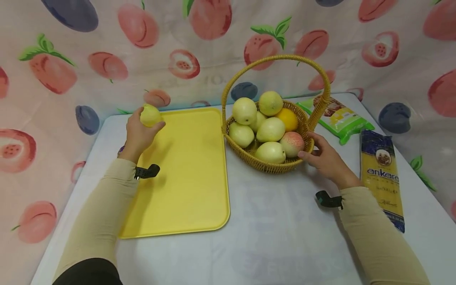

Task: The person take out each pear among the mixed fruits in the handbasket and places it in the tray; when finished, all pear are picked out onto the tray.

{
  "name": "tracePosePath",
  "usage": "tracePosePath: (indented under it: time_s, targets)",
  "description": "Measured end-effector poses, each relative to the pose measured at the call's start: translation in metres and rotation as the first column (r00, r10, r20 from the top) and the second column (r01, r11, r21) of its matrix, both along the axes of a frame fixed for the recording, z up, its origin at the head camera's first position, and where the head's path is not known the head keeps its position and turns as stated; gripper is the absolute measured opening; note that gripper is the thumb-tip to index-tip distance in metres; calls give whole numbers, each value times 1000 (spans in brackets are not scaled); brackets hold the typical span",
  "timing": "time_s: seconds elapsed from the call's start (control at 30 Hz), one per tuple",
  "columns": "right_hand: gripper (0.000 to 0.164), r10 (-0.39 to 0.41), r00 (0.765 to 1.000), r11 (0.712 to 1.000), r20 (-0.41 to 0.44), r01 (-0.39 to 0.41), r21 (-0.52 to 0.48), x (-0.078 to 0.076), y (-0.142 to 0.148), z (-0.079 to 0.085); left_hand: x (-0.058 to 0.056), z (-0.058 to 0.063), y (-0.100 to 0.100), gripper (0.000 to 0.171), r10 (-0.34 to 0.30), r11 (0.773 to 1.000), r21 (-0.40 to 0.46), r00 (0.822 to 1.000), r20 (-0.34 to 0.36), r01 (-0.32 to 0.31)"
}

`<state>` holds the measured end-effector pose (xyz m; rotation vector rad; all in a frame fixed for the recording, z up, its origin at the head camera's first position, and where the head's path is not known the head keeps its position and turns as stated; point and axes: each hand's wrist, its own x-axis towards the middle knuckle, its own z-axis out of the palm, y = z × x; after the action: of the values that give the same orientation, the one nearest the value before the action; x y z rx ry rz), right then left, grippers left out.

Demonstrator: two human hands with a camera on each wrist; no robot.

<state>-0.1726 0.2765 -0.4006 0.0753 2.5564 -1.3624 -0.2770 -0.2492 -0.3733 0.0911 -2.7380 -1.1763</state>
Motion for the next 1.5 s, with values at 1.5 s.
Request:
tracePosePath:
  time_s: [1.5]
  targets:
    - [99,12,1000,1000,-4,-12,-19,-2,1,-1,64,20,173,65,-692,722,71,721,45,688]
